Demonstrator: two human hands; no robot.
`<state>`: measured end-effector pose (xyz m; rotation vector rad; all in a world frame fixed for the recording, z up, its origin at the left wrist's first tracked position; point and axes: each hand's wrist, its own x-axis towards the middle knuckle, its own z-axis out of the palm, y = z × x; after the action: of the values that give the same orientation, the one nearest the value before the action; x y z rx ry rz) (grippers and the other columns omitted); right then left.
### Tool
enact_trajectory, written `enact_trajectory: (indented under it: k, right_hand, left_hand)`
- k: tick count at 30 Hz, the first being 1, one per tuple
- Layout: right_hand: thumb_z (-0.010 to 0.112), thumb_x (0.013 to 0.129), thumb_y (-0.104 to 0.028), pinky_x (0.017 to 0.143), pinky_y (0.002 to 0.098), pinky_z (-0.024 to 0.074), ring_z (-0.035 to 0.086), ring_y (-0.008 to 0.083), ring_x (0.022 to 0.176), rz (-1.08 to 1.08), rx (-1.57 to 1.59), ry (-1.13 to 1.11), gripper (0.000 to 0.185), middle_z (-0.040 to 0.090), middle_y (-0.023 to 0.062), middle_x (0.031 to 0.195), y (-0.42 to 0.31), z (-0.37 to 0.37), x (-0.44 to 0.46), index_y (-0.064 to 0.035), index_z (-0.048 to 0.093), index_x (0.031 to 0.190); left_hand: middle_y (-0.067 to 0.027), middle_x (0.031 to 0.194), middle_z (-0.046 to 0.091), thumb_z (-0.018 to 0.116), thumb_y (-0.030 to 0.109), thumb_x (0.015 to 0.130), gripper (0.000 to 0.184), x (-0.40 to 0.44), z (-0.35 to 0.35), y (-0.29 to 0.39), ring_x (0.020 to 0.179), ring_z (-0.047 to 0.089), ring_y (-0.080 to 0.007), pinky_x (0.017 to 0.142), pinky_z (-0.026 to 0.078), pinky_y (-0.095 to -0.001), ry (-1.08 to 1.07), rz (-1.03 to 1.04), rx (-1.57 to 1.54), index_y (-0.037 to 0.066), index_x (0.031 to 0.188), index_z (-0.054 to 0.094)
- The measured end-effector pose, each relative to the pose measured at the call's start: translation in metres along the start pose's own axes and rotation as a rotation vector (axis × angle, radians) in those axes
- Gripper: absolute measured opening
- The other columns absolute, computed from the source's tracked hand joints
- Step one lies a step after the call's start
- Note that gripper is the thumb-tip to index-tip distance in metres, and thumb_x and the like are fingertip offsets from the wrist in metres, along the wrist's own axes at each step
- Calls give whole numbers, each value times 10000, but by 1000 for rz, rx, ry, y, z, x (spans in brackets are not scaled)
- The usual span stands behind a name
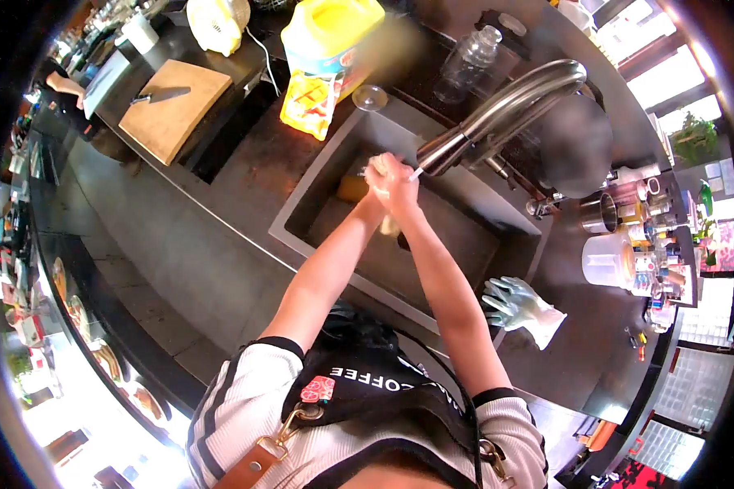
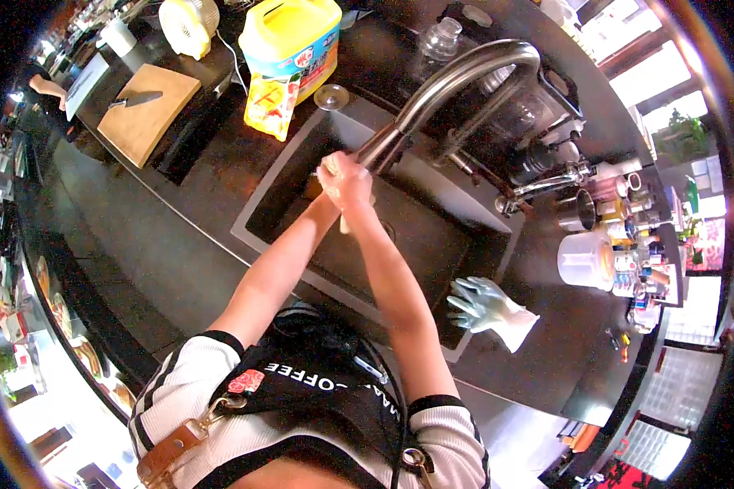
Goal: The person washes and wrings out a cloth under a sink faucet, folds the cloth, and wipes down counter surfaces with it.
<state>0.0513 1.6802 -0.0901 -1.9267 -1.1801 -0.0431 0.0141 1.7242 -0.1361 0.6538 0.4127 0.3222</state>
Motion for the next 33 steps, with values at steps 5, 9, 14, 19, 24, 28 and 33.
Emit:
enact_trajectory:
  k: [5,9,14,19,24,28,33]
  right_hand:
    - [626,798,-441,496,457,491,602,355,510,17,-384,164,327,564,126,490,32,-23,-9,-159,679,639]
    - [640,808,-320,548,474,504,621,366,576,-59,-405,36,242,606,158,599,37,-16,-20,-111,618,688]
    - [649,836,-400,667,418,498,622,300,725,299,-41,-165,400,635,172,743,61,-37,-10,-1,655,824]
    - [729,830,-153,780,308,482,559,143,932,532,586,-464,347,602,55,1002,38,-67,11,2,569,1096]
    - [739,826,-207,802,285,477,582,126,933,636,853,-654,409,625,43,1005,17,-82,19,-6,581,1145]
    - [696,854,-343,738,300,481,582,149,796,631,455,-318,357,647,105,898,-28,-50,26,-26,627,1004]
    - [669,822,-322,615,395,489,615,320,649,-41,-204,34,241,628,113,674,-10,-18,12,-94,612,767]
  left_hand:
    - [-58,1078,635,522,248,943,203,6,-18,-13,967,612,-157,839,503,-319,-128,0,91,113,1032,646]
    - [-43,1066,638,512,304,953,260,6,8,3,981,609,-157,855,496,-329,-84,102,1021,98,1050,640]
    - [-32,1045,609,413,466,989,397,-7,6,-2,1021,563,-196,929,452,-355,-75,-116,84,137,1119,592]
    - [-81,1190,579,371,562,967,567,-54,16,68,1107,534,-197,999,415,-365,-221,-147,145,74,1175,571]
    - [-89,1198,611,539,473,932,539,-56,-25,85,1093,577,-214,988,416,-394,-356,5,262,32,1241,552]
    - [-86,1161,619,476,590,913,624,-30,-13,60,1122,555,-249,955,436,-444,44,-3,91,71,1258,520]
    - [-97,1020,622,481,383,945,399,3,16,13,979,597,-243,816,493,-402,149,103,-316,95,1216,532]
